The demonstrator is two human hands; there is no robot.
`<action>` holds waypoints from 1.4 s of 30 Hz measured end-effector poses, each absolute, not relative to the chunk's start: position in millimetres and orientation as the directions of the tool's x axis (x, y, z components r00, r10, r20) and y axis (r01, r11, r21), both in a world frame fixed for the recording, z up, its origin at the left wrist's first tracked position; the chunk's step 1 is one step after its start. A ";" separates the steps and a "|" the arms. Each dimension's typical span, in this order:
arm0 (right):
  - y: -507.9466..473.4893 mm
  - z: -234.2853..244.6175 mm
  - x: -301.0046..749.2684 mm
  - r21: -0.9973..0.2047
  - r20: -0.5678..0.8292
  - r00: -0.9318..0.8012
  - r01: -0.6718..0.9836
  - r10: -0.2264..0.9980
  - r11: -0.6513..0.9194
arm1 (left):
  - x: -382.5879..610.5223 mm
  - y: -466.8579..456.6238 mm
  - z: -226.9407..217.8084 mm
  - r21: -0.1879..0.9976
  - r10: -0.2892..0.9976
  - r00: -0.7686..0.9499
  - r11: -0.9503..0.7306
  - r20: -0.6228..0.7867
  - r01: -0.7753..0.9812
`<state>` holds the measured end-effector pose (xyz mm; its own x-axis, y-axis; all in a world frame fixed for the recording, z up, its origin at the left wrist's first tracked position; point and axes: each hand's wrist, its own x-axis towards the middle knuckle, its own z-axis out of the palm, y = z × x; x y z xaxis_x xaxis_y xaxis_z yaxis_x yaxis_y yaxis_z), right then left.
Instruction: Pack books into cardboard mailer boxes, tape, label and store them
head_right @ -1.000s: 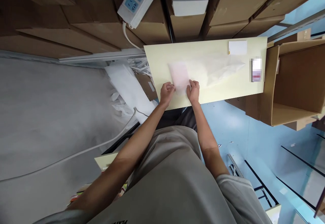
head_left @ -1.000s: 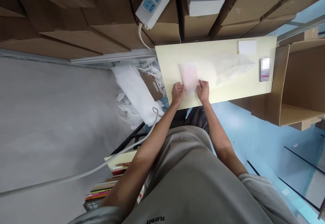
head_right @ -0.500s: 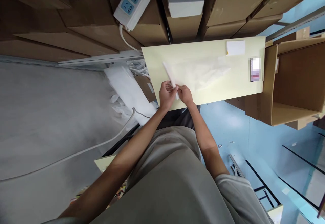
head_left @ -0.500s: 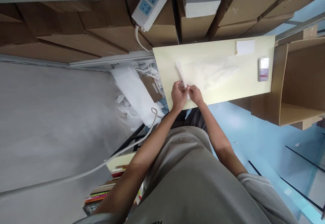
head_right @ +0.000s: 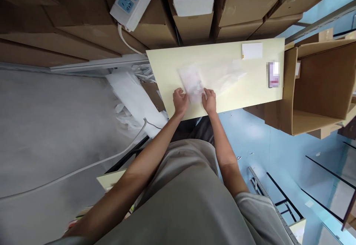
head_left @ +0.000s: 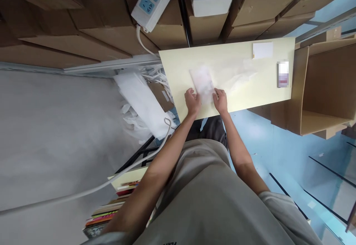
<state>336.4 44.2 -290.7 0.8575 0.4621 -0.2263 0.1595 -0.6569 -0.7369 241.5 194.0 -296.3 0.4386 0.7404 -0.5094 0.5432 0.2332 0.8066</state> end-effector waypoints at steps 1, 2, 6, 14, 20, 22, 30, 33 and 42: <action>46.0 -293.5 335.1 -0.722 -0.206 0.862 0.186 0.464 -0.667 | 234.2 197.4 -296.5 0.786 0.702 0.435 0.294 -0.563 0.544; 47.9 -295.9 333.5 -0.707 -0.192 0.862 0.209 0.469 -0.675 | 228.4 200.5 -296.6 0.767 0.659 0.442 0.347 -0.609 0.539; 61.9 -302.8 318.1 -0.690 -0.228 0.806 0.262 0.547 -0.675 | 214.2 216.3 -292.5 0.745 0.664 0.400 0.378 -0.632 0.550; 108.7 -307.7 283.0 -0.734 -0.316 0.667 0.279 0.675 -0.620 | 202.4 234.3 -253.6 0.797 0.816 0.400 0.116 -0.417 0.593; 62.7 -283.0 323.2 -0.785 -0.294 0.793 0.119 0.534 -0.608 | 262.0 181.5 -264.8 0.859 0.719 0.591 0.016 -0.367 0.512; 46.4 -272.4 334.4 -0.812 -0.269 0.830 0.078 0.488 -0.579 | 282.6 167.5 -275.8 0.853 0.697 0.592 0.054 -0.405 0.519; 53.4 -277.9 333.0 -0.768 -0.227 0.797 0.207 0.560 -0.606 | 273.0 186.7 -294.0 0.859 0.784 0.513 0.048 -0.349 0.511; 64.9 -289.8 331.4 -0.722 -0.212 0.842 0.208 0.497 -0.660 | 261.0 204.3 -296.0 0.828 0.769 0.447 0.184 -0.457 0.530; 68.6 -275.5 346.8 -0.828 -0.241 0.811 0.114 0.533 -0.549 | 257.1 210.6 -265.9 0.800 0.592 0.538 0.445 -0.601 0.403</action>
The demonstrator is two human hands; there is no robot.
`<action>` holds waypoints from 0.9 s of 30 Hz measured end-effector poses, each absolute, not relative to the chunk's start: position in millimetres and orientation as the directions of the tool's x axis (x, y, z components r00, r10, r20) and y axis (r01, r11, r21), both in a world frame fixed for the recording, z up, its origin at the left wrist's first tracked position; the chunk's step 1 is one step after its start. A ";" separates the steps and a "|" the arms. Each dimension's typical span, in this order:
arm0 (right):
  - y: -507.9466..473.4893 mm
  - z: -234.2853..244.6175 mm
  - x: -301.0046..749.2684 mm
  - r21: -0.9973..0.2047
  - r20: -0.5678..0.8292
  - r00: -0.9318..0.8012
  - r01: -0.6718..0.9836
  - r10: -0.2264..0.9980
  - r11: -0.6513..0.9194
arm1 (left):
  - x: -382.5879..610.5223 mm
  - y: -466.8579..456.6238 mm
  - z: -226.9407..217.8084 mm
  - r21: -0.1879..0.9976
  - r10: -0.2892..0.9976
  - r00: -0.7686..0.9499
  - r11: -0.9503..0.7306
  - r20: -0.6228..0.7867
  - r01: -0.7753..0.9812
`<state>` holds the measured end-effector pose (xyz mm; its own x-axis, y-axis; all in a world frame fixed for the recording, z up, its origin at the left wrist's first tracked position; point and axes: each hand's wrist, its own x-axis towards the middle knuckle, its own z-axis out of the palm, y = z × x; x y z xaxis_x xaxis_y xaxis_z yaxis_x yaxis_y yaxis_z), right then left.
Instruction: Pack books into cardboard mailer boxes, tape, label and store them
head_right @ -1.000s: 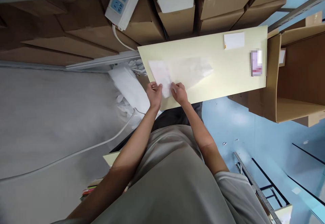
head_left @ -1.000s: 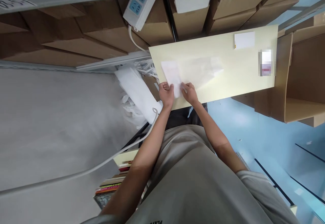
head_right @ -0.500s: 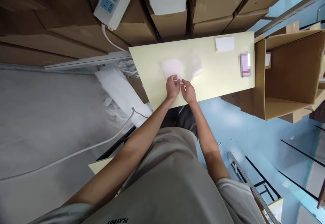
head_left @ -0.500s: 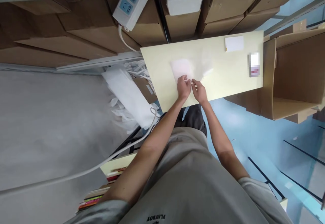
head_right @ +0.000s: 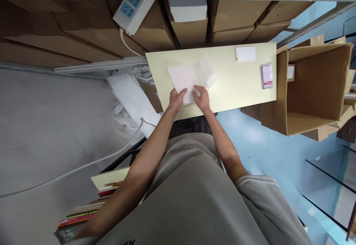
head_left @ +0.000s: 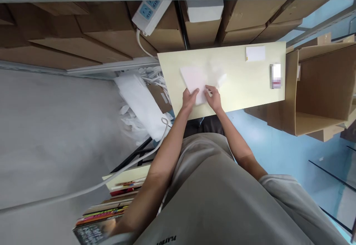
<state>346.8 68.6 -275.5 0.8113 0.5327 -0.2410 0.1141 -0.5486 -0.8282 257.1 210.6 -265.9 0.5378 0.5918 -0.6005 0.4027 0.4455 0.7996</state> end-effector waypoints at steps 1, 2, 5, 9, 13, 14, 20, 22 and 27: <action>65.0 -271.1 350.1 -0.835 -0.222 0.840 0.099 0.496 -0.541 | 254.2 211.5 -259.7 0.796 0.579 0.549 0.485 -0.603 0.362; 60.6 -267.4 354.5 -0.835 -0.215 0.880 0.059 0.423 -0.546 | 251.1 212.8 -253.3 0.789 0.564 0.562 0.521 -0.605 0.325; 45.5 -259.8 373.5 -0.831 -0.358 0.916 -0.224 0.182 -0.509 | 242.7 217.2 -233.1 0.767 0.537 0.583 0.584 -0.610 0.265; 25.3 -251.2 406.3 -0.786 -0.617 0.660 -0.539 0.428 -0.302 | 241.6 216.7 -207.0 0.745 0.510 0.592 0.617 -0.624 0.254; 7.3 -241.9 440.6 -0.788 -0.584 0.498 -0.539 0.641 -0.298 | 252.3 211.6 -188.4 0.731 0.522 0.561 0.637 -0.643 0.244; 4.5 -241.0 448.3 -0.796 -0.581 0.510 -0.518 0.635 -0.313 | 255.6 210.5 -184.7 0.727 0.527 0.549 0.643 -0.649 0.241; 8.7 -234.3 473.0 -0.714 -0.652 0.496 -0.655 0.573 -0.246 | 267.1 207.6 -157.8 0.708 0.556 0.495 0.679 -0.668 0.194; 11.3 -224.5 475.1 -0.638 -0.648 0.384 -0.746 0.657 -0.193 | 265.6 208.1 -146.5 0.720 0.578 0.480 0.668 -0.660 0.186; 5.3 -199.4 484.8 -0.599 -0.586 0.317 -0.789 0.746 -0.135 | 253.5 213.3 -132.4 0.728 0.582 0.454 0.624 -0.675 0.282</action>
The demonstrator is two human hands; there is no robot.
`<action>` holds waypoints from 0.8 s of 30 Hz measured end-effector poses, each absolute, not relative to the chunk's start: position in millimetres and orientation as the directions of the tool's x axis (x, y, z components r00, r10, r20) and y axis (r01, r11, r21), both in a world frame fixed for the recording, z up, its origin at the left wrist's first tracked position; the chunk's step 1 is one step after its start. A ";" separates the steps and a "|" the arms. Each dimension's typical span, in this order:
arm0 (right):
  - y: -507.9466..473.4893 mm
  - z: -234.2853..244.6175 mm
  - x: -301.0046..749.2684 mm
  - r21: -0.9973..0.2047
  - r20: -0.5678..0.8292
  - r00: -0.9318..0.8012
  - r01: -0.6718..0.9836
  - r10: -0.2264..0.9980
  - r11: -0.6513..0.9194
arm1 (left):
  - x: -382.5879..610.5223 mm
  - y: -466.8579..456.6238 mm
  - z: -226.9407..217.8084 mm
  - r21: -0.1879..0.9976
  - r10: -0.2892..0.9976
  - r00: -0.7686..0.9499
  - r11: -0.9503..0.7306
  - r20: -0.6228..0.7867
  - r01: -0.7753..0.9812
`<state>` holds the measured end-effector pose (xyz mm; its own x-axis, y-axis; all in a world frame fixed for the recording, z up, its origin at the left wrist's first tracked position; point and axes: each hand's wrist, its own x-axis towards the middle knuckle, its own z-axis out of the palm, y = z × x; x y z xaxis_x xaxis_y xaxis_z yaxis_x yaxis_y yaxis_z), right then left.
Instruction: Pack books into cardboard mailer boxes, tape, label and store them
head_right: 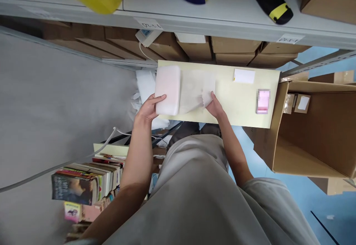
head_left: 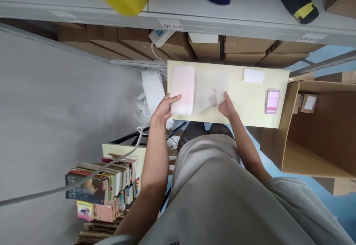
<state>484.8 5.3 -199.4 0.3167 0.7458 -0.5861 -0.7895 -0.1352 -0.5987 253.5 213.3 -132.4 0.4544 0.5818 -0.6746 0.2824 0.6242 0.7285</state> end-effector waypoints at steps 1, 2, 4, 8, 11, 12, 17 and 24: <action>2.7 -198.1 488.0 -0.626 -0.583 0.331 -0.765 0.742 -0.151 | 251.3 213.9 -135.0 0.728 0.584 0.444 0.608 -0.680 0.316; -0.1 -198.5 491.1 -0.664 -0.583 0.350 -0.726 0.733 -0.181 | 250.0 213.9 -139.9 0.732 0.593 0.431 0.583 -0.680 0.352; -5.1 -204.1 496.0 -0.742 -0.594 0.397 -0.607 0.699 -0.285 | 251.3 210.2 -156.1 0.746 0.636 0.399 0.496 -0.661 0.444; -8.5 -225.5 494.2 -0.781 -0.605 0.514 -0.237 0.608 -0.578 | 274.0 179.3 -200.3 0.648 0.786 0.307 0.149 -0.536 0.747; -4.3 -240.2 484.5 -0.711 -0.569 0.573 0.018 0.590 -0.703 | 302.7 136.6 -225.3 0.514 0.861 0.330 -0.095 -0.388 0.852; -2.7 -243.8 481.3 -0.689 -0.562 0.580 0.065 0.589 -0.722 | 312.5 121.5 -230.5 0.503 0.861 0.365 -0.154 -0.355 0.851; -5.1 -250.8 475.8 -0.679 -0.553 0.588 0.093 0.591 -0.728 | 349.6 72.6 -244.2 0.520 0.773 0.525 -0.303 -0.356 0.799; -18.7 -256.7 486.3 -0.667 -0.636 0.546 -0.033 0.546 -0.744 | 339.0 90.1 -260.6 0.626 0.783 0.505 -0.197 -0.363 0.754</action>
<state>486.3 -18.7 -256.7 0.5458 0.5457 -0.6359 -0.0330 -0.7443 -0.6671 339.0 90.1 -260.6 0.5055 0.7828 -0.3629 0.7545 -0.1969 0.6261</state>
